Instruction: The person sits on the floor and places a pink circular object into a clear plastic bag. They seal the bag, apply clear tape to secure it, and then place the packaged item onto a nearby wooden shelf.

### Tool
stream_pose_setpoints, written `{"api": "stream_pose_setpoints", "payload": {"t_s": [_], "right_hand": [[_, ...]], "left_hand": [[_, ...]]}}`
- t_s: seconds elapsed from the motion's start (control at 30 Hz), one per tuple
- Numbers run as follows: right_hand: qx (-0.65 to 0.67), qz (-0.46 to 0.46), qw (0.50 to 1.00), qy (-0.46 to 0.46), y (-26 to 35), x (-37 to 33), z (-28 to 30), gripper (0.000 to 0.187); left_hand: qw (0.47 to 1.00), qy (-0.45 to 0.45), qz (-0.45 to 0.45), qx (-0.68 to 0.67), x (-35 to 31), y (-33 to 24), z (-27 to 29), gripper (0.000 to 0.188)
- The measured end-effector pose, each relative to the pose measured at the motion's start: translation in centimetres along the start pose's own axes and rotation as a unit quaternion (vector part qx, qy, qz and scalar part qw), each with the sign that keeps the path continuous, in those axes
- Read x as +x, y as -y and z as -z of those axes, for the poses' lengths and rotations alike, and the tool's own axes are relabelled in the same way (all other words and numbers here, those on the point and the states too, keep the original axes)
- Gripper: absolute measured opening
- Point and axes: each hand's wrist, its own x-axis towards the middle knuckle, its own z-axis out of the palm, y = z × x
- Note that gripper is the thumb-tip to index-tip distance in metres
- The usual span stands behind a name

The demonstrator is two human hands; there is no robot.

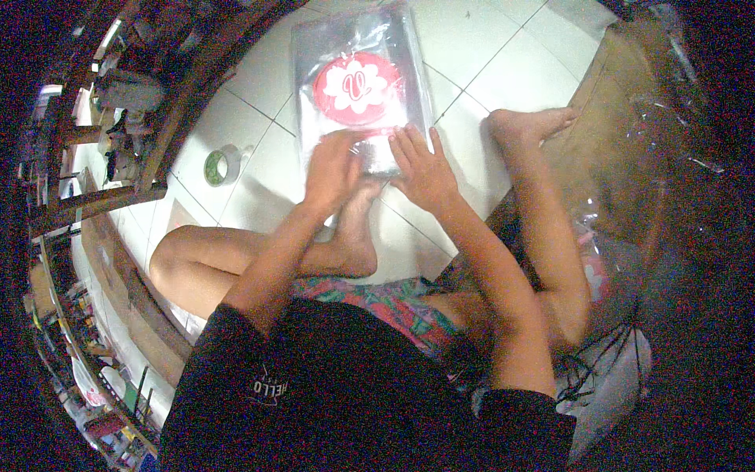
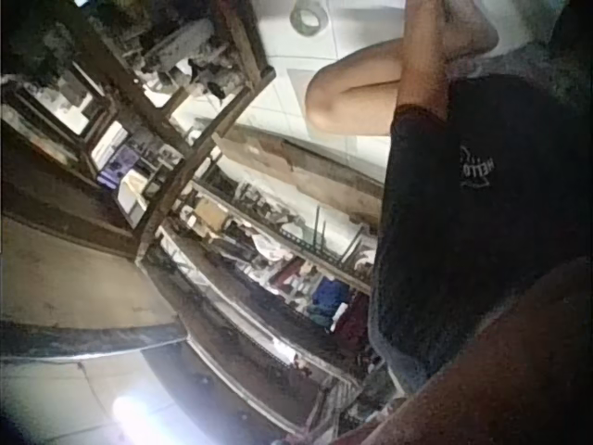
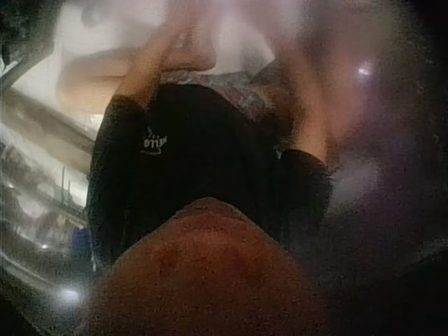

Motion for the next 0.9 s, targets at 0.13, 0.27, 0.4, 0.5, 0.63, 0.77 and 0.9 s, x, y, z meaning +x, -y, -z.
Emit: {"api": "stream_pose_setpoints", "payload": {"t_s": [0.13, 0.27, 0.4, 0.5, 0.63, 0.77, 0.9], "right_hand": [[-0.016, 0.008, 1.000, 0.003, -0.1, 0.2, 0.4, 0.087], [0.055, -0.005, 0.998, -0.008, -0.3, 0.0, 0.1, 0.079], [0.063, -0.010, 0.998, 0.016, -0.4, -0.1, 0.1, 0.078], [0.042, 0.007, 0.998, 0.035, -0.8, 0.2, 0.4, 0.077], [0.062, 0.034, 0.994, 0.080, -2.0, 0.7, 1.5, 0.071], [0.105, -0.042, 0.973, 0.199, -2.0, 4.4, 4.9, 0.066], [0.163, -0.091, 0.980, -0.066, 2.5, 9.5, 3.8, 0.066]], "left_hand": [[0.973, 0.114, -0.098, 0.173, 1.8, 1.7, -2.3, 0.061], [0.961, 0.148, -0.090, 0.214, 1.5, 3.3, -1.8, 0.079], [0.969, 0.138, -0.103, 0.179, 1.6, 3.6, -1.7, 0.083], [0.972, 0.142, -0.100, 0.161, 1.8, 3.5, -1.1, 0.081], [0.969, 0.169, -0.107, 0.149, 2.0, 4.5, -0.6, 0.079], [0.959, 0.119, -0.074, 0.245, 1.2, 6.8, 1.4, 0.075], [0.961, 0.120, -0.073, 0.237, 1.3, 7.1, 1.0, 0.073]]}}
